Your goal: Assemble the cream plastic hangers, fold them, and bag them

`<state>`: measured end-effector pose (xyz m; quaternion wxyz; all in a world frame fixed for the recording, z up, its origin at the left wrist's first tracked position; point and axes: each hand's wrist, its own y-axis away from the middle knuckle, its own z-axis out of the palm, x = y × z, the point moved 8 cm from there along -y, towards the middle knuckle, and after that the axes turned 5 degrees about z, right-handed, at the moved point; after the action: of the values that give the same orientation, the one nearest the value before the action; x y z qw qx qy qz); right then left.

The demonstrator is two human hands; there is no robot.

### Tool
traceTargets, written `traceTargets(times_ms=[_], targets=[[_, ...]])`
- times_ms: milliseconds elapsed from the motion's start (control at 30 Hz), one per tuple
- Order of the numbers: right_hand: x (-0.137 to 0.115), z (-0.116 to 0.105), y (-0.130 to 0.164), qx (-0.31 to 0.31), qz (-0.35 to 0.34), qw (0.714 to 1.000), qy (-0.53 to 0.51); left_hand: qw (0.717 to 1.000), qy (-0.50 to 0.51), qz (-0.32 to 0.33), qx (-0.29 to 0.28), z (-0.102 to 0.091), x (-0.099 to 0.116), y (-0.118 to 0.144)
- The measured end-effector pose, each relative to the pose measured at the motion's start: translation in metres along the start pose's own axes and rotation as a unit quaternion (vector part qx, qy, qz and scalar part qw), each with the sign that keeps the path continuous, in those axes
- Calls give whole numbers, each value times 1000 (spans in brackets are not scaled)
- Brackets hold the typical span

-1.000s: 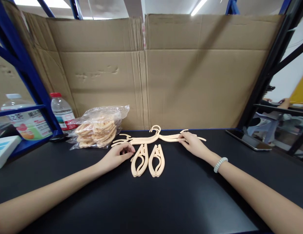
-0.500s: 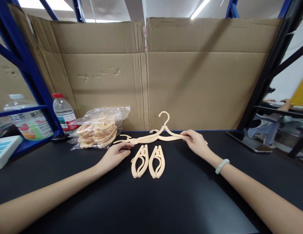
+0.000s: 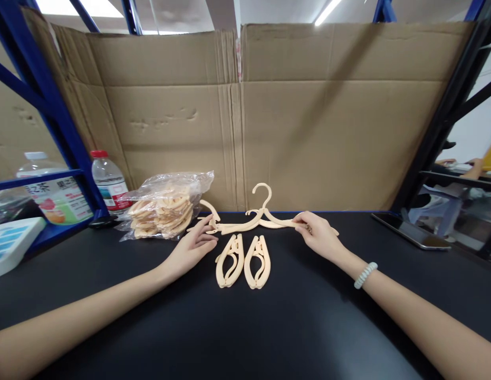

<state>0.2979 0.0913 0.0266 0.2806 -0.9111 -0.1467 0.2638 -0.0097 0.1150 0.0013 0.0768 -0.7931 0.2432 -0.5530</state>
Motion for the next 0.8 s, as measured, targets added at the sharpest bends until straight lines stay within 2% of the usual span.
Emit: traceTargets(times_ms=[100, 200, 333, 467, 533, 667, 800], targets=[[-16, 2, 3, -13, -17, 1000, -10, 998, 2, 41, -47, 8, 12, 3], [-31, 3, 5, -26, -36, 999, -18, 996, 8, 63, -69, 12, 20, 4], [-44, 3, 7, -34, -74, 997, -12, 995, -21, 70, -70, 11, 23, 3], [-50, 3, 10, -35, -124, 991, 36, 998, -14, 44, -52, 7, 20, 1], [-53, 1, 11, -18, -150, 983, 99, 999, 5, 29, -44, 5, 18, 0], [-63, -11, 15, 67, -173, 951, 245, 999, 37, 15, -33, 4, 16, -2], [-71, -19, 19, 125, -175, 921, 325, 998, 55, 10, -26, 5, 16, -1]])
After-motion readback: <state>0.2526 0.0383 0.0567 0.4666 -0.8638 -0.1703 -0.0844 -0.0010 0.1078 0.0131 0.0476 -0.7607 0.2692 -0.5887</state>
